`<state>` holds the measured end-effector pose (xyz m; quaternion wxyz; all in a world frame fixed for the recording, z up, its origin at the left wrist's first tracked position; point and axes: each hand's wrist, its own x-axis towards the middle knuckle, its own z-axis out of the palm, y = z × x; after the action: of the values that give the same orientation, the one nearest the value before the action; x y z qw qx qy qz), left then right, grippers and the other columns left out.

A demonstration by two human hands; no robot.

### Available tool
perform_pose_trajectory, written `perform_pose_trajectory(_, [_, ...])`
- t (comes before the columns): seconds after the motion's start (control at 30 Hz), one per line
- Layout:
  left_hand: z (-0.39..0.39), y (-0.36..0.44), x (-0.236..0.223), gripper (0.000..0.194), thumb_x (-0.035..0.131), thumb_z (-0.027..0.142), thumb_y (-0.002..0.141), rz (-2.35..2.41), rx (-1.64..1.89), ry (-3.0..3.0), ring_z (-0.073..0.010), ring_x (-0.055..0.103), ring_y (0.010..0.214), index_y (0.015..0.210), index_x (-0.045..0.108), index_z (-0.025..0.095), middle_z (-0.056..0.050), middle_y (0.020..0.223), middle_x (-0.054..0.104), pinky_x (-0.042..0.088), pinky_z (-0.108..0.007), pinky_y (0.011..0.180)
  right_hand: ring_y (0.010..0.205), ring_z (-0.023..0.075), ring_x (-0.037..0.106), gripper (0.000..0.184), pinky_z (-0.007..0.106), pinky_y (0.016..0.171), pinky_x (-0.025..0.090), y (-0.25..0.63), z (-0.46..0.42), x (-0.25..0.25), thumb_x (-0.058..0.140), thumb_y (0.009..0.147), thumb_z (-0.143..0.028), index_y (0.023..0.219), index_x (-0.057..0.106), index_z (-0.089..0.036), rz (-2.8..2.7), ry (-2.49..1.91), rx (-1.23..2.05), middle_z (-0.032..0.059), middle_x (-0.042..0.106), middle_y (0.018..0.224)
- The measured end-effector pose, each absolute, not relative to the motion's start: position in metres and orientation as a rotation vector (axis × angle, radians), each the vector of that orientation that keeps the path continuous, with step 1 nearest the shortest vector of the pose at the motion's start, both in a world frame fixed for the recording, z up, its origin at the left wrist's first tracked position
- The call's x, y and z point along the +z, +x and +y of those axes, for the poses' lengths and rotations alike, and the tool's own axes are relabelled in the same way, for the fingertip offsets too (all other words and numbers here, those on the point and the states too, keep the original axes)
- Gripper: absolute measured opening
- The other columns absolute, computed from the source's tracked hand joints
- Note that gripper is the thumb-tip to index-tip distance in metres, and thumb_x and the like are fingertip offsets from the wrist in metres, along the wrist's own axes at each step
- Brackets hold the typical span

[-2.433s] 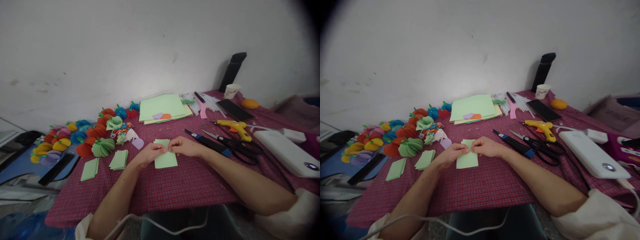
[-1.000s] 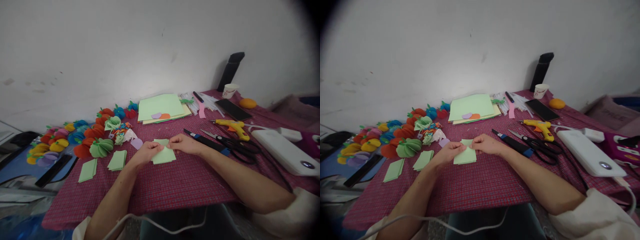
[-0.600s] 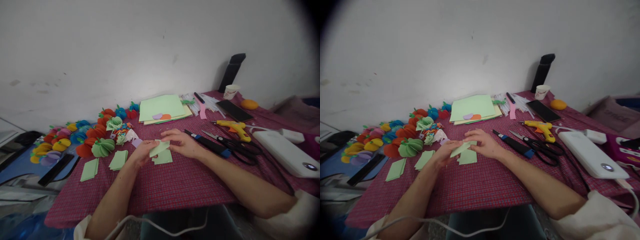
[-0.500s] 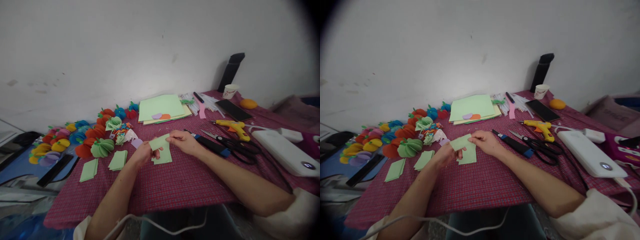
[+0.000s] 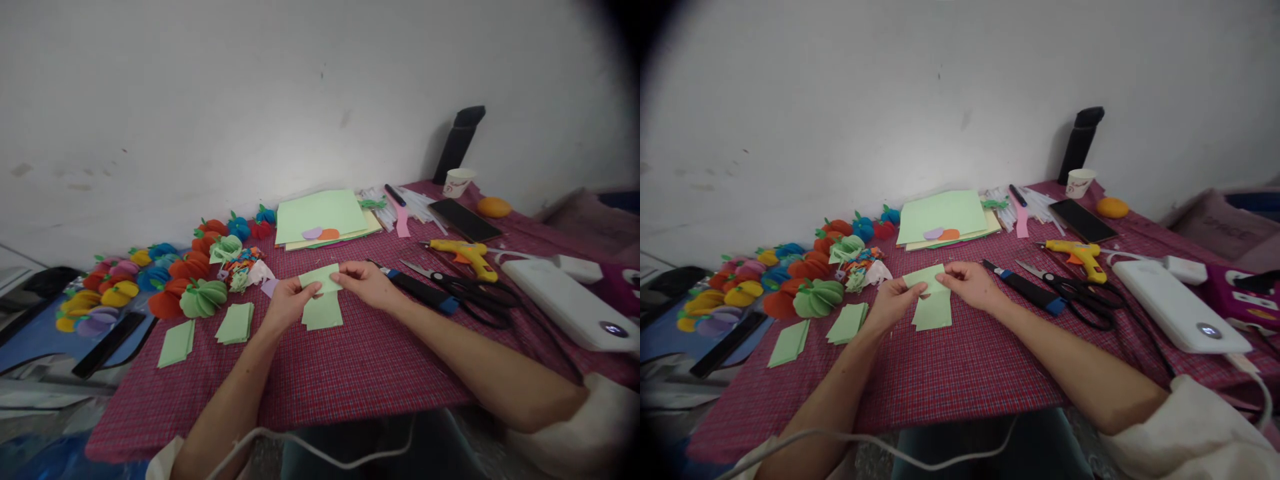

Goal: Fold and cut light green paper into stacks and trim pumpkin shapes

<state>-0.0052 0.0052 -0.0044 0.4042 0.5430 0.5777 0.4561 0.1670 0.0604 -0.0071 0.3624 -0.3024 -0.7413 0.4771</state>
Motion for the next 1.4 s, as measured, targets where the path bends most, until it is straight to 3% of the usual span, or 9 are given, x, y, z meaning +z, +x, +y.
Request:
perform_pose_trajectory(0.1, [0.0056, -0.0048, -0.0051, 0.028, 0.062, 0.038, 0.063, 1.463, 1.057, 1.336, -0.0110, 0.051, 0.052, 0.068, 0.062, 0.010, -0.003, 0.060, 0.061, 0.039, -0.022, 0.050, 0.058, 0.0101, 0.044, 0.027, 0.022, 0.053, 0.034, 0.1663, 0.0612, -0.0080, 0.051, 0.072, -0.040, 0.078, 0.058, -0.015, -1.856, -0.784, 1.295, 0.0009, 0.054, 0.067])
perform_pose_trajectory(0.2, [0.0044, -0.0030, -0.0046, 0.033, 0.061, 0.042, 0.063, 1.435, 0.961, 1.290, -0.0101, 0.049, 0.047, 0.073, 0.062, 0.010, -0.003, 0.059, 0.060, 0.038, -0.021, 0.046, 0.057, 0.0103, 0.045, 0.028, 0.023, 0.052, 0.035, 0.1670, 0.0626, -0.0082, 0.051, 0.072, -0.041, 0.075, 0.059, -0.014, -1.838, -0.815, 1.289, 0.0019, 0.055, 0.065])
perform_pose_trajectory(0.4, [0.0031, -0.0015, -0.0020, 0.044, 0.045, 0.052, 0.072, 1.429, 1.038, 1.388, -0.0076, 0.040, 0.045, 0.056, 0.053, 0.012, 0.001, 0.049, 0.048, 0.031, -0.019, 0.043, 0.056, 0.0095, 0.044, 0.028, 0.022, 0.053, 0.035, 0.1686, 0.0635, -0.0083, 0.050, 0.073, -0.041, 0.069, 0.058, -0.014, -1.864, -0.821, 1.300, 0.0007, 0.054, 0.062])
perform_pose_trajectory(0.57, [0.0034, -0.0013, -0.0019, 0.042, 0.045, 0.050, 0.073, 1.447, 1.122, 1.428, -0.0059, 0.032, 0.045, 0.052, 0.044, 0.014, 0.004, 0.048, 0.039, 0.025, -0.019, 0.042, 0.053, 0.0088, 0.042, 0.027, 0.022, 0.051, 0.034, 0.1681, 0.0625, -0.0085, 0.051, 0.071, -0.041, 0.065, 0.057, -0.014, -1.869, -0.811, 1.336, -0.0010, 0.051, 0.058])
perform_pose_trajectory(0.73, [0.0029, -0.0017, -0.0023, 0.042, 0.043, 0.050, 0.074, 1.385, 1.065, 1.363, -0.0090, 0.043, 0.050, 0.062, 0.055, 0.012, -0.001, 0.055, 0.053, 0.031, -0.020, 0.047, 0.055, 0.0093, 0.044, 0.028, 0.022, 0.052, 0.034, 0.1696, 0.0647, -0.0087, 0.052, 0.070, -0.041, 0.067, 0.059, -0.014, -1.816, -0.847, 1.335, 0.0000, 0.054, 0.061])
perform_pose_trajectory(0.9, [0.0023, -0.0002, -0.0066, 0.033, 0.059, 0.043, 0.064, 1.398, 0.839, 1.374, -0.0114, 0.050, 0.052, 0.066, 0.063, 0.011, -0.006, 0.060, 0.063, 0.034, -0.021, 0.048, 0.054, 0.0093, 0.044, 0.027, 0.022, 0.052, 0.034, 0.1703, 0.0670, -0.0099, 0.052, 0.070, -0.041, 0.066, 0.059, -0.014, -1.766, -0.877, 1.318, -0.0003, 0.054, 0.060])
perform_pose_trajectory(1.07, [0.0015, 0.0026, -0.0110, 0.030, 0.058, 0.041, 0.066, 1.363, 0.859, 1.350, -0.0106, 0.051, 0.048, 0.061, 0.063, 0.012, -0.006, 0.057, 0.063, 0.032, -0.021, 0.046, 0.053, 0.0090, 0.043, 0.026, 0.022, 0.052, 0.034, 0.1684, 0.0649, -0.0084, 0.053, 0.069, -0.040, 0.066, 0.058, -0.015, -1.734, -0.894, 1.354, -0.0005, 0.053, 0.060])
perform_pose_trajectory(1.4, [0.0026, -0.0003, -0.0091, 0.030, 0.057, 0.040, 0.067, 1.377, 0.953, 1.378, -0.0097, 0.048, 0.049, 0.063, 0.063, 0.011, -0.004, 0.055, 0.061, 0.031, -0.021, 0.048, 0.051, 0.0073, 0.044, 0.023, 0.021, 0.052, 0.035, 0.1645, 0.0601, -0.0159, 0.059, 0.065, -0.036, 0.064, 0.058, -0.012, -1.776, -0.766, 1.742, 0.0000, 0.055, 0.059])
